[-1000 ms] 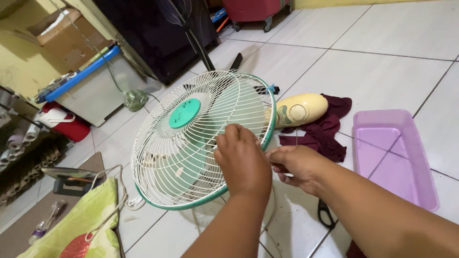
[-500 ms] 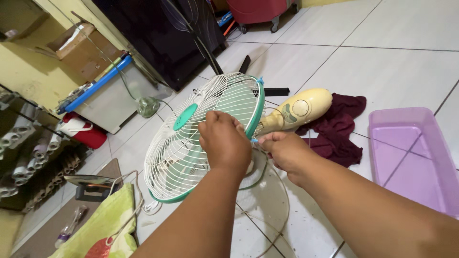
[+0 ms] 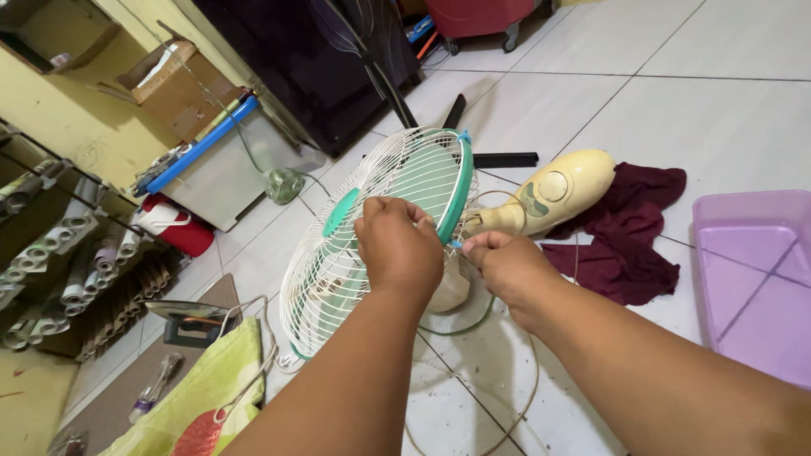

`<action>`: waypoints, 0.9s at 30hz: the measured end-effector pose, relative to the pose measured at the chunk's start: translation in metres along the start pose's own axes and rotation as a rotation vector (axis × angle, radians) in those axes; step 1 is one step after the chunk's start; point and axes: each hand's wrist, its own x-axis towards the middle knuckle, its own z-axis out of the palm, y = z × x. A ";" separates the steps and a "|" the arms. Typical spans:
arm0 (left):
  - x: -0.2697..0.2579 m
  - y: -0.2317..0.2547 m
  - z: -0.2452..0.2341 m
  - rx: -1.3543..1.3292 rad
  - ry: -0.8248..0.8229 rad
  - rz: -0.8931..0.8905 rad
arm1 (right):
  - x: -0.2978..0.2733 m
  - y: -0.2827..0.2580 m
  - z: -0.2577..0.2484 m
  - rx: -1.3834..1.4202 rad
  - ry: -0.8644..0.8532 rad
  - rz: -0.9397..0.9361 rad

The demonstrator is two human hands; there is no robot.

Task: The person secures the front grill of a small electric fan by threading and tying blue zip ties around its perimeter. They use scissors to trim the excess length of each zip tie after tightening it.

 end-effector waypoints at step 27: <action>-0.003 -0.019 -0.012 -0.114 0.036 0.117 | -0.009 -0.004 0.008 -0.104 0.331 -0.002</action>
